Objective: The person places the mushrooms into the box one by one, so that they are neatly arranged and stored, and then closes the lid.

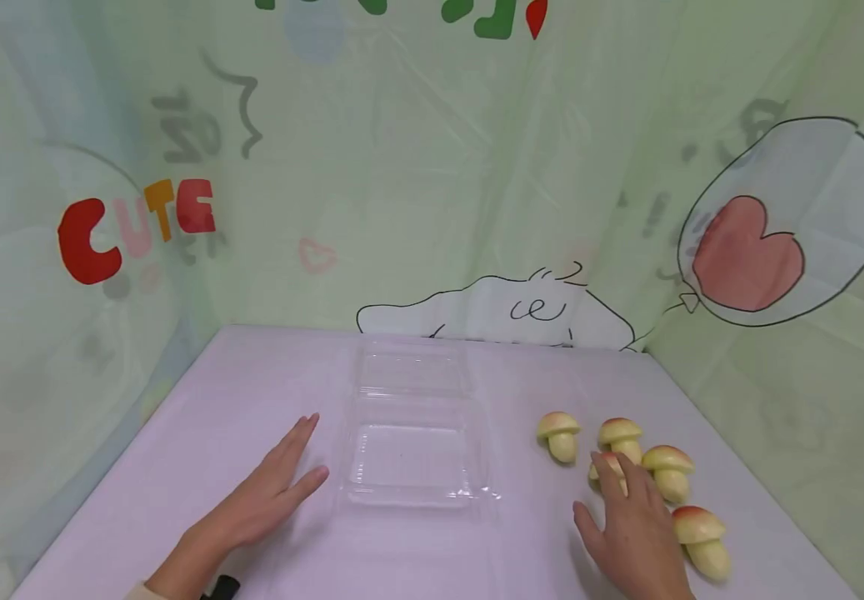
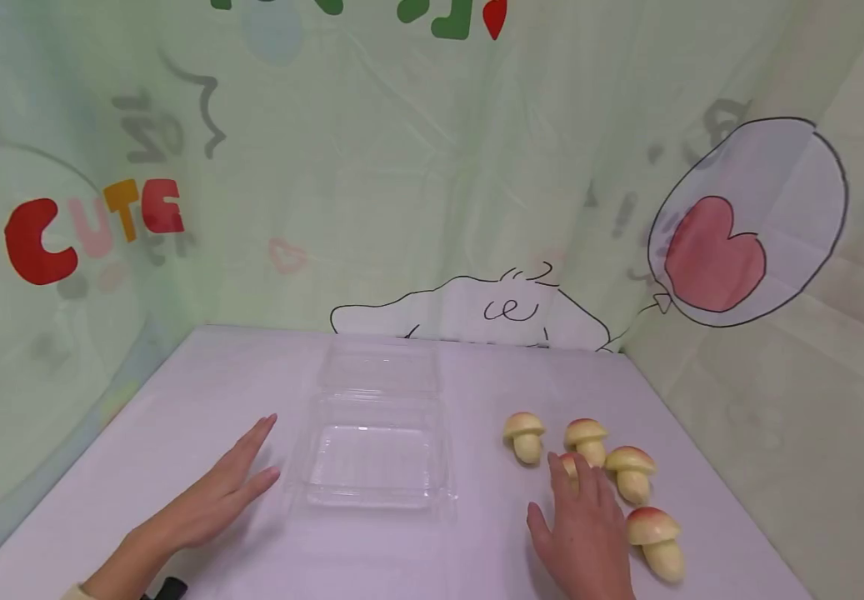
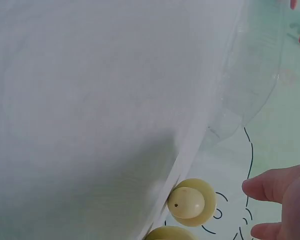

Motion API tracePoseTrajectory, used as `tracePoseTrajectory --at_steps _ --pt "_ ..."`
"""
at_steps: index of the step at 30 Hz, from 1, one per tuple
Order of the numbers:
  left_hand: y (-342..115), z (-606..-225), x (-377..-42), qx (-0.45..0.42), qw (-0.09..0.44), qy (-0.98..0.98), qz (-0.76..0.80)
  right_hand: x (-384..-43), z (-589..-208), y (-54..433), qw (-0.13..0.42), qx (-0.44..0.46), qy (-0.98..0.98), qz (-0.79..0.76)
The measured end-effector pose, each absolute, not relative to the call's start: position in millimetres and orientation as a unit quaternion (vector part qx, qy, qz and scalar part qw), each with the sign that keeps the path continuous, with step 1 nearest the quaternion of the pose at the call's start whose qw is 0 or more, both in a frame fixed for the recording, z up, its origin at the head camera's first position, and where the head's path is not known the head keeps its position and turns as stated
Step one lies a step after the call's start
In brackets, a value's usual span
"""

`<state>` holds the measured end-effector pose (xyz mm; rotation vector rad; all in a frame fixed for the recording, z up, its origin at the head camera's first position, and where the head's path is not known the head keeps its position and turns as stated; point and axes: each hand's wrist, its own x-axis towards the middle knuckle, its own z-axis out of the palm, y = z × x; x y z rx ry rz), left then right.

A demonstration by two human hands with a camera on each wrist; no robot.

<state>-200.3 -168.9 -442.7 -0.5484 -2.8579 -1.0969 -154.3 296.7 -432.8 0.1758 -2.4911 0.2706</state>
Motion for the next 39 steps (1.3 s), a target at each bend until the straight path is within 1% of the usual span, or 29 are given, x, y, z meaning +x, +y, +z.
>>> tracePoseTrajectory --at_steps 4,10,13,18,21,25,30,39 --pt "-163 -443 -204 -0.171 0.0 -0.915 -0.366 -153 -433 299 0.295 0.049 -0.948 0.108" --pt "-161 -446 -210 -0.172 -0.013 -0.906 -0.386 -153 -429 303 0.245 0.003 -0.961 0.128" --pt "-162 -446 -212 -0.169 -0.029 -0.899 -0.402 -155 -429 306 0.222 -0.019 -0.965 0.142" --pt "-163 -446 -214 -0.163 -0.058 -0.887 -0.429 -158 -426 308 0.164 -0.049 -0.972 0.158" --pt "-163 -447 -215 -0.161 -0.061 -0.883 -0.436 -161 -424 308 0.126 -0.062 -0.976 0.165" --pt "-162 -449 -218 -0.158 -0.056 -0.884 -0.436 -165 -422 309 0.091 -0.078 -0.977 0.175" --pt "-158 -451 -222 -0.149 -0.055 -0.883 -0.441 -170 -421 310 0.074 -0.095 -0.975 0.185" --pt "-148 -452 -228 -0.14 -0.059 -0.881 -0.448 -179 -425 312 0.076 -0.101 -0.974 0.187"
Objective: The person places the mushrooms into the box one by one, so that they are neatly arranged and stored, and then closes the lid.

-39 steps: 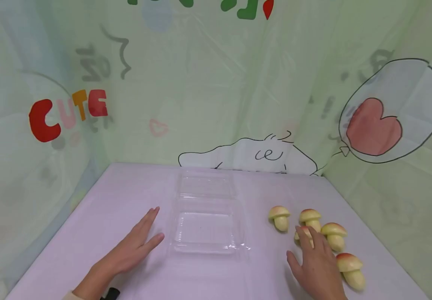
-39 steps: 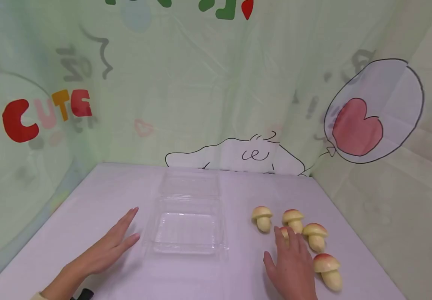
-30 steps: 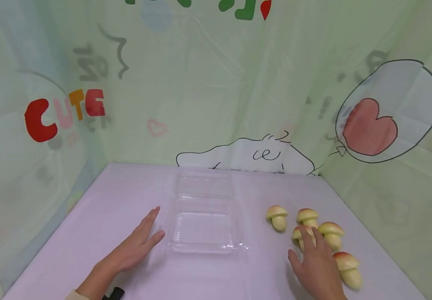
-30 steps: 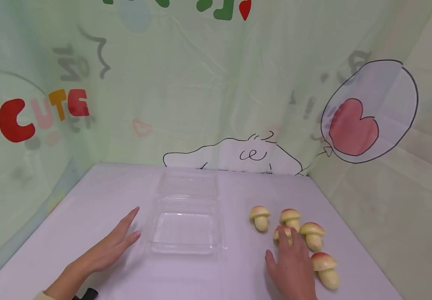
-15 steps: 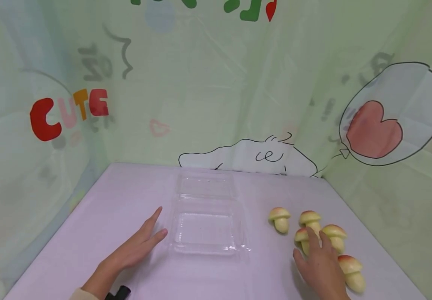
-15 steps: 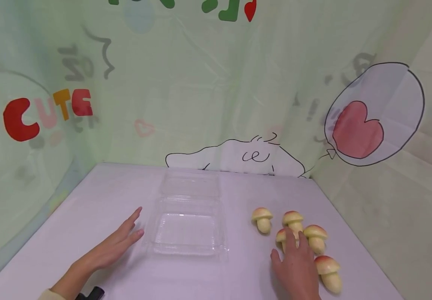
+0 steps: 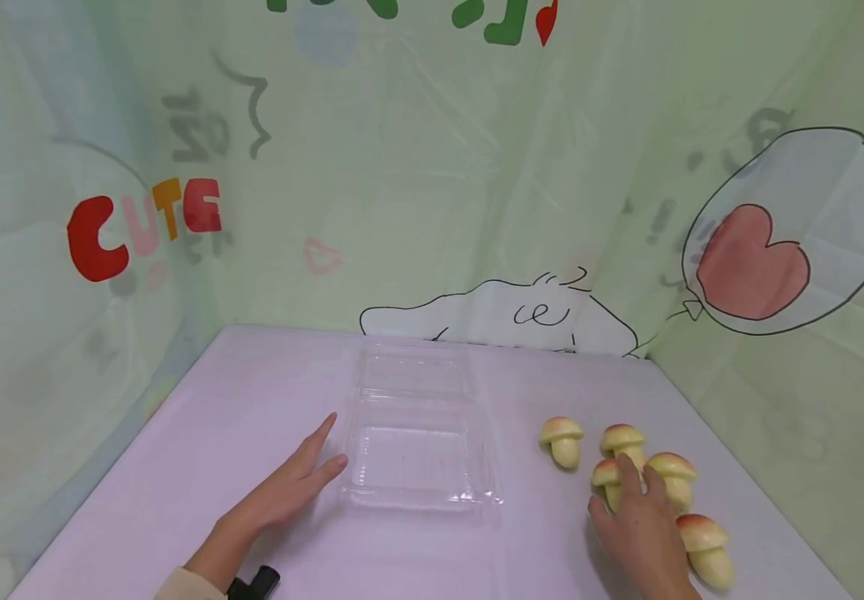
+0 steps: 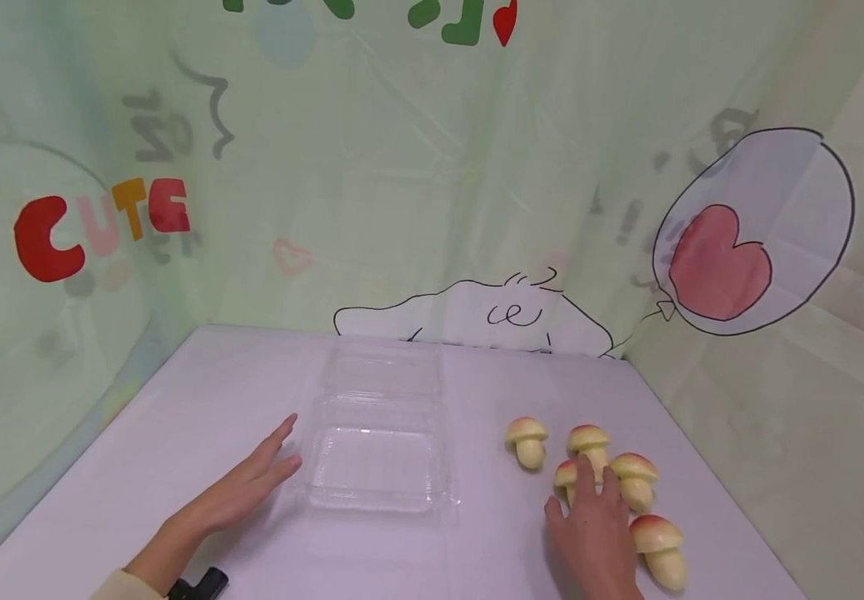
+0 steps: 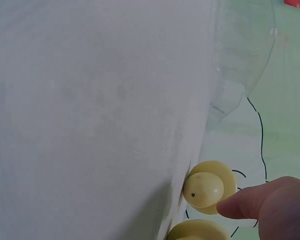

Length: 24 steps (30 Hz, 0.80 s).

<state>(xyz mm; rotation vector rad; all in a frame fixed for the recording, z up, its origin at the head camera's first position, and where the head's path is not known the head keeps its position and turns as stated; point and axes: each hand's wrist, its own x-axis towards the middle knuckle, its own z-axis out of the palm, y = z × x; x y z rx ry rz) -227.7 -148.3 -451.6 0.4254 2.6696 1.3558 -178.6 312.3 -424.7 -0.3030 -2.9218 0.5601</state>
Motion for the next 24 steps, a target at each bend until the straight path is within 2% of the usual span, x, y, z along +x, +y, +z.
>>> tracePoseTrajectory --at_steps 24 --pt "-129 -459 -236 0.13 0.026 0.887 0.442 -190 -431 315 0.08 -0.1 -0.976 0.177"
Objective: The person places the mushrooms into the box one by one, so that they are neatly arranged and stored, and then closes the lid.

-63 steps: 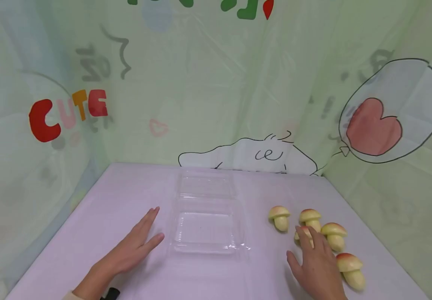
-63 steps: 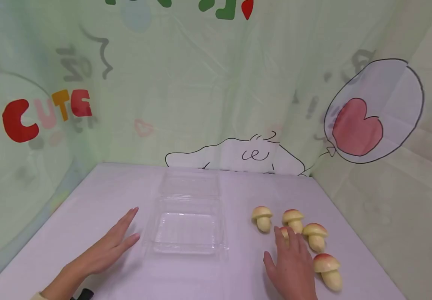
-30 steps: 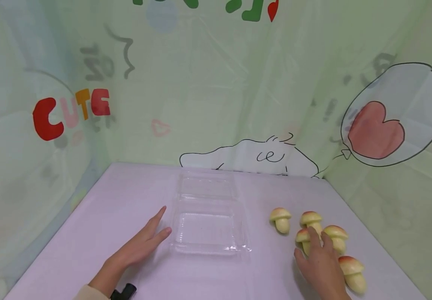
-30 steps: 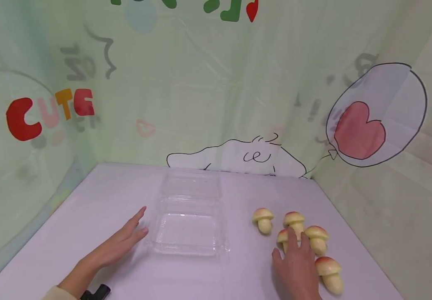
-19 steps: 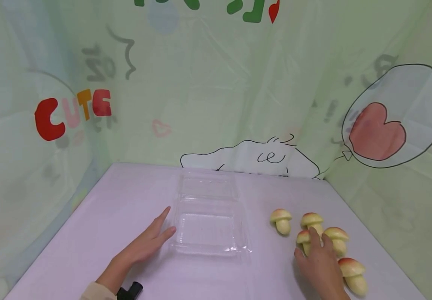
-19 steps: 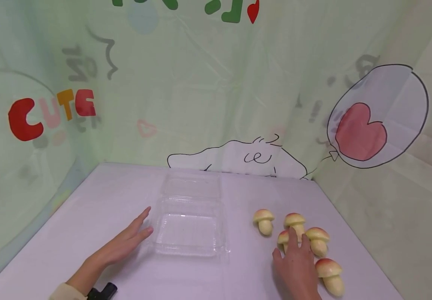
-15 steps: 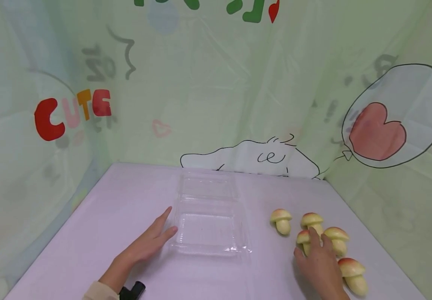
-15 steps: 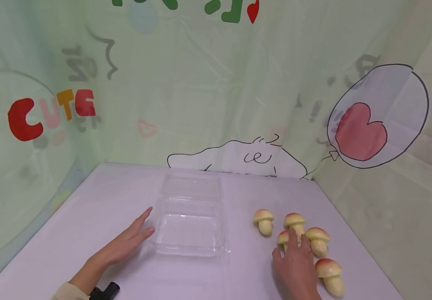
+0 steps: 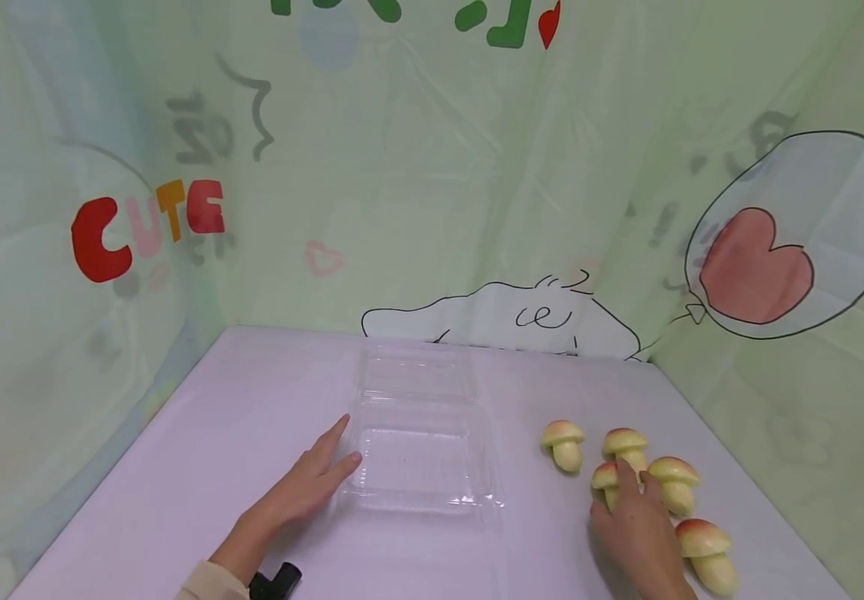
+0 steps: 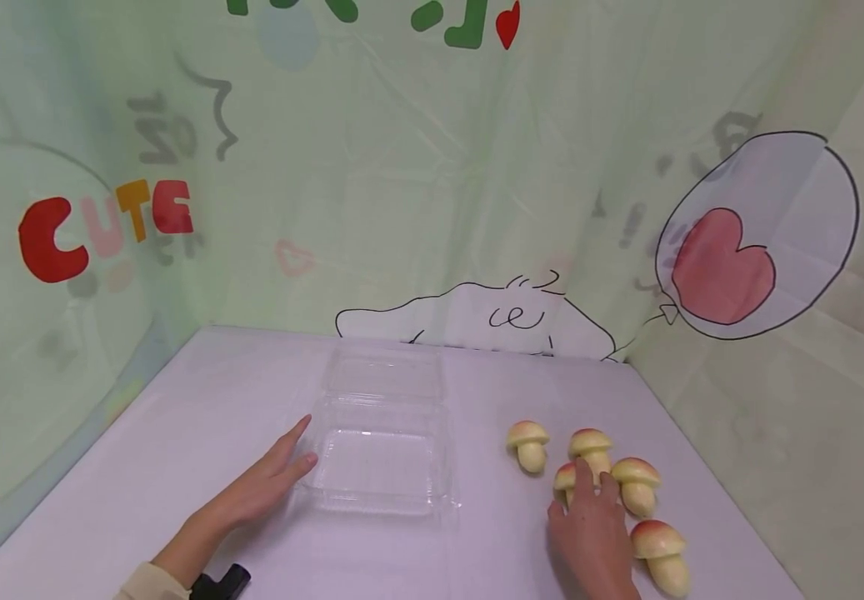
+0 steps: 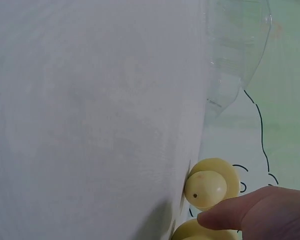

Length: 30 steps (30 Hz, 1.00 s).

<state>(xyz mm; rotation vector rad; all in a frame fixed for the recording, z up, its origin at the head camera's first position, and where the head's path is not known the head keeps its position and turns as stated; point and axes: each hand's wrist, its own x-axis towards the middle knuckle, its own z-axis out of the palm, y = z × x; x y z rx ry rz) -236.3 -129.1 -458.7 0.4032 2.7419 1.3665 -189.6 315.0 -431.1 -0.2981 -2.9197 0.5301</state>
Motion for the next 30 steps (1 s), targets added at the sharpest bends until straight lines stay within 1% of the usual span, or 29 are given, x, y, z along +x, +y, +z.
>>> tracePoseTrajectory --at_steps 6,14,23,30 --pt "-126.2 -456.7 -233.9 0.118 0.025 0.888 0.443 -189.4 -433.4 315.6 0.094 -0.096 -0.976 0.17" --pt "-123.9 -461.8 -234.8 0.12 0.004 0.894 0.432 -189.1 -436.8 318.5 0.111 -0.089 -0.976 0.167" --pt "-122.8 -460.7 -232.9 0.114 0.007 0.893 0.434 -188.0 -439.4 317.6 0.131 -0.102 -0.968 0.19" --pt "-122.9 -458.7 -231.7 0.114 0.005 0.894 0.434 -189.3 -437.6 315.9 0.133 -0.105 -0.964 0.206"
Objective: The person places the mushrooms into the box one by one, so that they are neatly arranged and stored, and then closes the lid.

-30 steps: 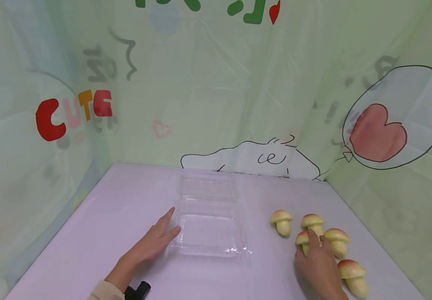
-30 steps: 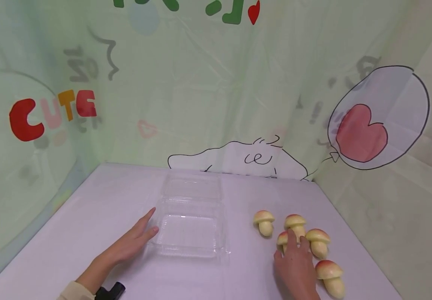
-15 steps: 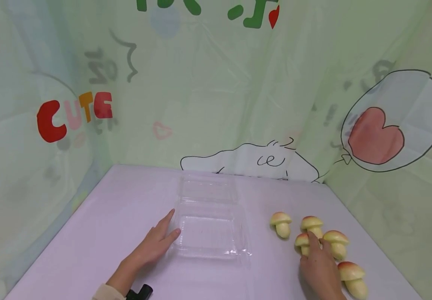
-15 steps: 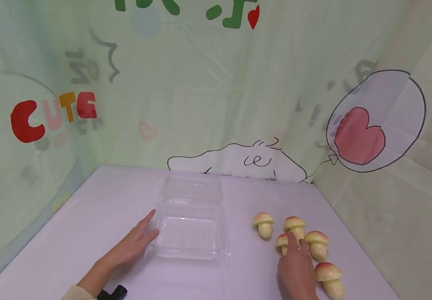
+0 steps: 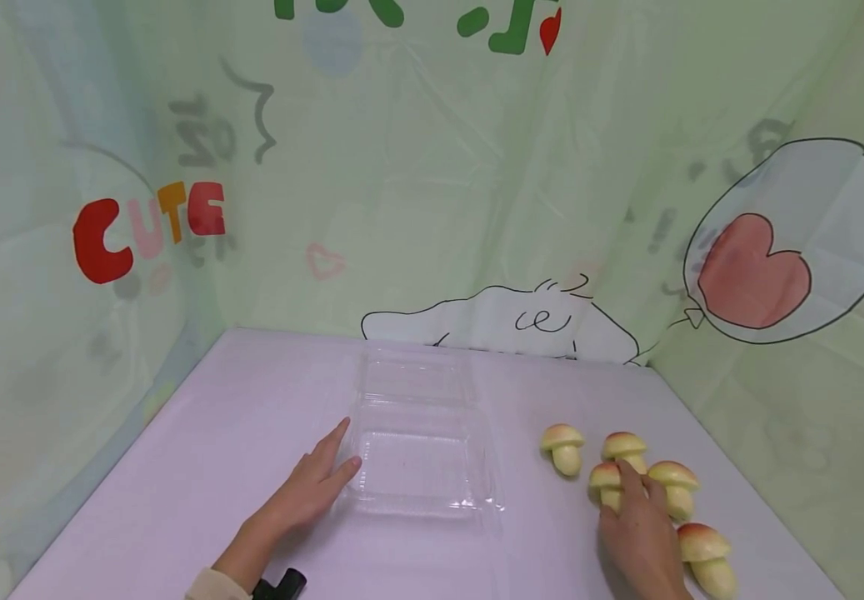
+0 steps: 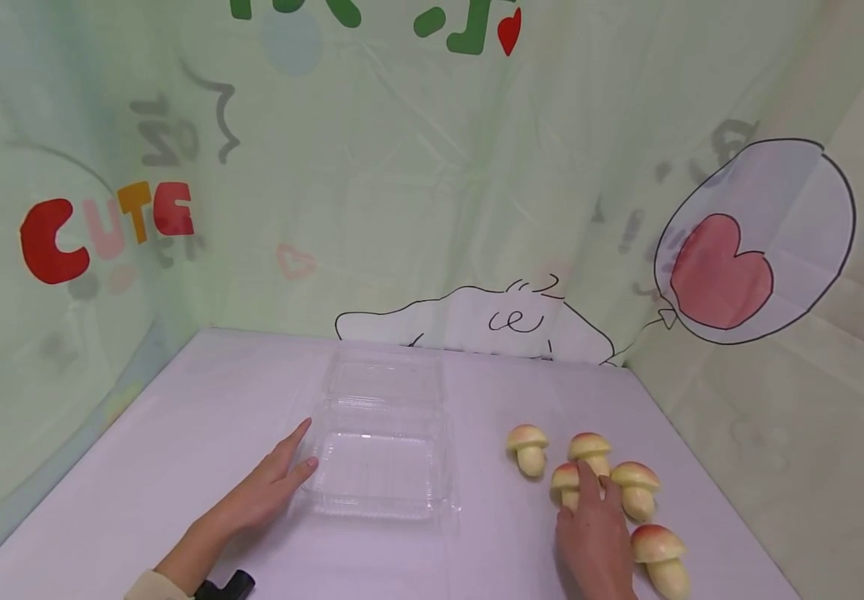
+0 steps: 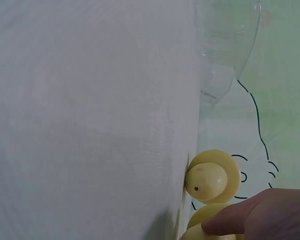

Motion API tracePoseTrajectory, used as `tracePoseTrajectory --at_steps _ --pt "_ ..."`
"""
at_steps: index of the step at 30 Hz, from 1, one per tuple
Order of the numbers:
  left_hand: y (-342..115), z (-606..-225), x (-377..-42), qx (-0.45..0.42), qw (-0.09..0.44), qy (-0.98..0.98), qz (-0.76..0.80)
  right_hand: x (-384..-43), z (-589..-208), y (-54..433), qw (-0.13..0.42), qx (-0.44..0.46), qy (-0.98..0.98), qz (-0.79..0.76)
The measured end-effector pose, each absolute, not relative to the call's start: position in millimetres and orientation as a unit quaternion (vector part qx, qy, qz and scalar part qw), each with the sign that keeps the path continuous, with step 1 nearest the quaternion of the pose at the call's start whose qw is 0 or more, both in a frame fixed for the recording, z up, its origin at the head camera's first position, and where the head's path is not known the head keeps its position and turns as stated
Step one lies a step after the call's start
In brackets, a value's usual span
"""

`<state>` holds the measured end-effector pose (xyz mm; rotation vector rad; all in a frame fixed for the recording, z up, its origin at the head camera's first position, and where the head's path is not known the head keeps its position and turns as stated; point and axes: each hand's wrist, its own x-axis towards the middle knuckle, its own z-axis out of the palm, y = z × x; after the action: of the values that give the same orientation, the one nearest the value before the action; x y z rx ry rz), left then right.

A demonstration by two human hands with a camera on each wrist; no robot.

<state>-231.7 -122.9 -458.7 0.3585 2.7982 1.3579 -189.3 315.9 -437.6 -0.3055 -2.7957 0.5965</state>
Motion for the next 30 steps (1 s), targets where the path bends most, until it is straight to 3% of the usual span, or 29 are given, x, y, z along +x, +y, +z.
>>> tracePoseTrajectory --at_steps 14,22,30 --pt "-123 -461 -233 0.115 0.007 0.891 0.439 -188 -435 307 0.192 -0.101 -0.948 0.231" --pt "-124 -460 -232 0.116 0.007 0.89 0.442 -189 -434 292 0.283 -0.06 -0.923 0.255" --pt "-123 -459 -232 0.114 0.014 0.888 0.445 -193 -431 278 0.276 -0.059 -0.921 0.268"
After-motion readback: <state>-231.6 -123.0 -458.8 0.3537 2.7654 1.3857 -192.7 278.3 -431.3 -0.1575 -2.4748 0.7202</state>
